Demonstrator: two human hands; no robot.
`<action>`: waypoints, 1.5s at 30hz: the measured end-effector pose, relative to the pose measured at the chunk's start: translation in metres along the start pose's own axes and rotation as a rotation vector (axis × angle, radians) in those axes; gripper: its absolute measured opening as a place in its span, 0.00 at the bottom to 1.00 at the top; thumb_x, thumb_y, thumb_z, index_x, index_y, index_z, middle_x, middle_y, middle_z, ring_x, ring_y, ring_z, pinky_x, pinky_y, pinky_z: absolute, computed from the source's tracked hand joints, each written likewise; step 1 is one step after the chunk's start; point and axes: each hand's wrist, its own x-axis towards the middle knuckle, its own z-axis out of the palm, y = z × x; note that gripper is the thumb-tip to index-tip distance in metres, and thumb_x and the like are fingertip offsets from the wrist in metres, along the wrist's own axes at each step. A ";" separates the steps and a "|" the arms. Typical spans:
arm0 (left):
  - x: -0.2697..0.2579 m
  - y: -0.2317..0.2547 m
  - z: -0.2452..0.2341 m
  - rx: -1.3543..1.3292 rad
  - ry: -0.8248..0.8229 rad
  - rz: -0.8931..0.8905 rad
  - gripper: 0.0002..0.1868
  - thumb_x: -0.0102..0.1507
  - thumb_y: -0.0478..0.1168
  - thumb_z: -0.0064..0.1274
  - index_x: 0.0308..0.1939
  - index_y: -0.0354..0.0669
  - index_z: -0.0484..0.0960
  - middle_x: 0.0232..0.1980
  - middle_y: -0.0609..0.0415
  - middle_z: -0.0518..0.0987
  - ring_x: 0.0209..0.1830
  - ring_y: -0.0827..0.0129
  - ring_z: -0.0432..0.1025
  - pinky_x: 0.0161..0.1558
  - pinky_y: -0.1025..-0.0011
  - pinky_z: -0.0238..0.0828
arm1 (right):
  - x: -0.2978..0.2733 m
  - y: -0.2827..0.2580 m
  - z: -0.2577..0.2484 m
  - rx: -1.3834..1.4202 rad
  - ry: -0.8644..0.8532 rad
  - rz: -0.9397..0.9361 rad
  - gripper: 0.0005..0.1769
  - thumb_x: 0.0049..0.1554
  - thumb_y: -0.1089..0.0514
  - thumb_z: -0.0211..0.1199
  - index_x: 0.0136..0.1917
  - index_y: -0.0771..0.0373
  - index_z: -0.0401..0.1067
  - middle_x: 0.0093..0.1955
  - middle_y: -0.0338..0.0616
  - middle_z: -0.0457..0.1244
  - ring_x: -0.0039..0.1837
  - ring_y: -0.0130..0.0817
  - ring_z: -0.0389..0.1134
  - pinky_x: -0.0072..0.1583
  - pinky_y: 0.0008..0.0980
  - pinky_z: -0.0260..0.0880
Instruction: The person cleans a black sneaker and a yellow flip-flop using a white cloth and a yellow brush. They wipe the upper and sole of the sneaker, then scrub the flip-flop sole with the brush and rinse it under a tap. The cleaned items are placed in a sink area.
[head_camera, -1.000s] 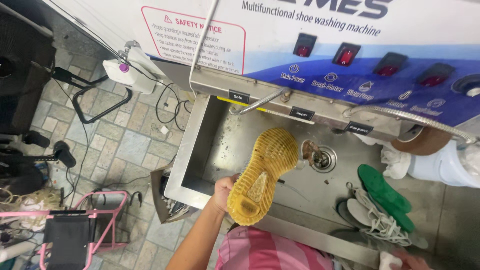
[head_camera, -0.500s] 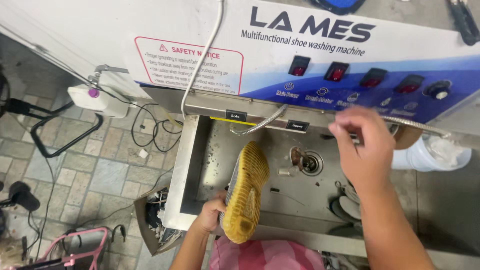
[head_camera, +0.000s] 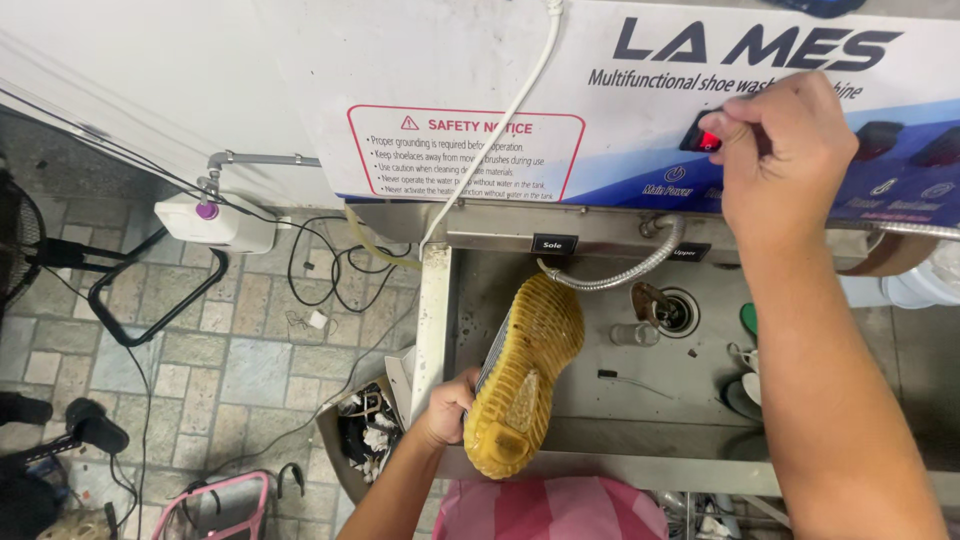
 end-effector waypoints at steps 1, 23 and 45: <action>0.001 0.000 0.000 -0.007 -0.015 0.003 0.36 0.44 0.38 0.47 0.55 0.20 0.78 0.50 0.37 0.83 0.47 0.55 0.80 0.55 0.65 0.77 | -0.004 0.001 -0.005 -0.145 -0.001 -0.069 0.04 0.65 0.75 0.64 0.51 0.72 0.70 0.51 0.46 0.61 0.52 0.34 0.72 0.50 0.26 0.74; 0.037 -0.027 -0.043 0.860 0.186 -0.063 0.21 0.53 0.33 0.47 0.48 0.28 0.86 0.39 0.42 0.83 0.36 0.66 0.72 0.42 0.69 0.71 | -0.277 -0.008 0.077 0.966 -0.451 1.469 0.42 0.51 0.64 0.66 0.76 0.67 0.55 0.65 0.50 0.64 0.66 0.38 0.67 0.64 0.38 0.68; 0.287 0.054 -0.196 -0.466 0.012 0.338 0.28 0.75 0.57 0.37 0.64 0.35 0.71 0.60 0.41 0.75 0.57 0.55 0.74 0.59 0.57 0.75 | -0.261 0.030 0.155 1.189 0.147 1.371 0.43 0.52 0.59 0.66 0.78 0.59 0.55 0.71 0.44 0.60 0.73 0.40 0.62 0.71 0.43 0.65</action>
